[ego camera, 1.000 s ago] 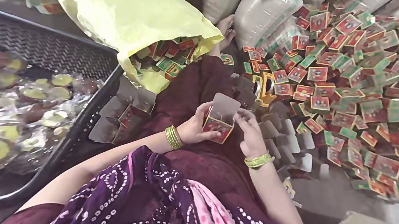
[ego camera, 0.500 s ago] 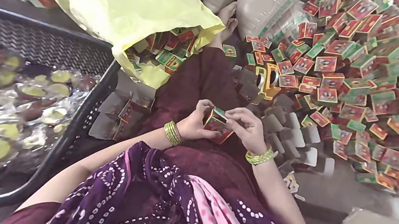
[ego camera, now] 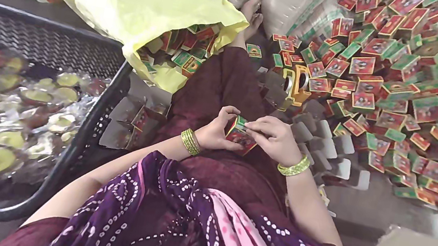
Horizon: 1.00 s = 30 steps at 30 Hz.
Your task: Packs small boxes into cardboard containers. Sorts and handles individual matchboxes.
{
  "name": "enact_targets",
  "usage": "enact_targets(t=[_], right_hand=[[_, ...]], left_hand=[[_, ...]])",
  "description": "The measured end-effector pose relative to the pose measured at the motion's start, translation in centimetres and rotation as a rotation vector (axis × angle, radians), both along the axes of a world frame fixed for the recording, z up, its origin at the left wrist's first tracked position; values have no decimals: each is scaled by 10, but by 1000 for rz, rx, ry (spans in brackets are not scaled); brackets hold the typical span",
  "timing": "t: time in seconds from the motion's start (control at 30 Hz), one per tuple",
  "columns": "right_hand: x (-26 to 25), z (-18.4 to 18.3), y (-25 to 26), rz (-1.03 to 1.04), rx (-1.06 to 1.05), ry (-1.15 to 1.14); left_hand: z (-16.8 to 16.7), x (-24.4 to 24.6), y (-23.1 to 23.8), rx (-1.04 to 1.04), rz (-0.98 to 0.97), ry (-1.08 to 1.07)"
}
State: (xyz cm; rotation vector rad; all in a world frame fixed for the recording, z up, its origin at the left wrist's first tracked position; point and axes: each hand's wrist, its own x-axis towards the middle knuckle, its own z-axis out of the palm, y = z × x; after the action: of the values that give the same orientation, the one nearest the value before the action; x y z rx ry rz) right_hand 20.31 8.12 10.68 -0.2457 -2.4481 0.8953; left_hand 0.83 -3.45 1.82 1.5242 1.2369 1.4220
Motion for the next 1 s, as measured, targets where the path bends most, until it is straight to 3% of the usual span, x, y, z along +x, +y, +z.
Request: enact_targets(t=[0.17,0.27,0.37,0.47,0.57,0.63,0.73,0.87,1.0], right_hand=[[0,7,-6,51,157,-153],[0,-4,-14,40,258,-108],[3,-27,-26,-98,368,-20],[8,-32,-18,-99,65,45],[7,-14,19,-271,-304,40],[7,-7,64,-544,-360,-2],[7,-16,149,-863,-373,-212],[3,-58,233,-910,-341,-579],[-13,-85,260,-891,-311,-746]], left_hand=[[1,-1,-1,-31,-9,53],[-3,-1,1,-5,37,27],[-5,-1,2,-63,78,-84],[-1,0,2,-105,26,-136],[3,-1,3,-150,15,-324],[1,-5,5,-135,43,-405],[-2,-11,7,-101,108,-323],[-3,-17,10,-66,145,-201],[-5,-21,14,-13,116,-181]])
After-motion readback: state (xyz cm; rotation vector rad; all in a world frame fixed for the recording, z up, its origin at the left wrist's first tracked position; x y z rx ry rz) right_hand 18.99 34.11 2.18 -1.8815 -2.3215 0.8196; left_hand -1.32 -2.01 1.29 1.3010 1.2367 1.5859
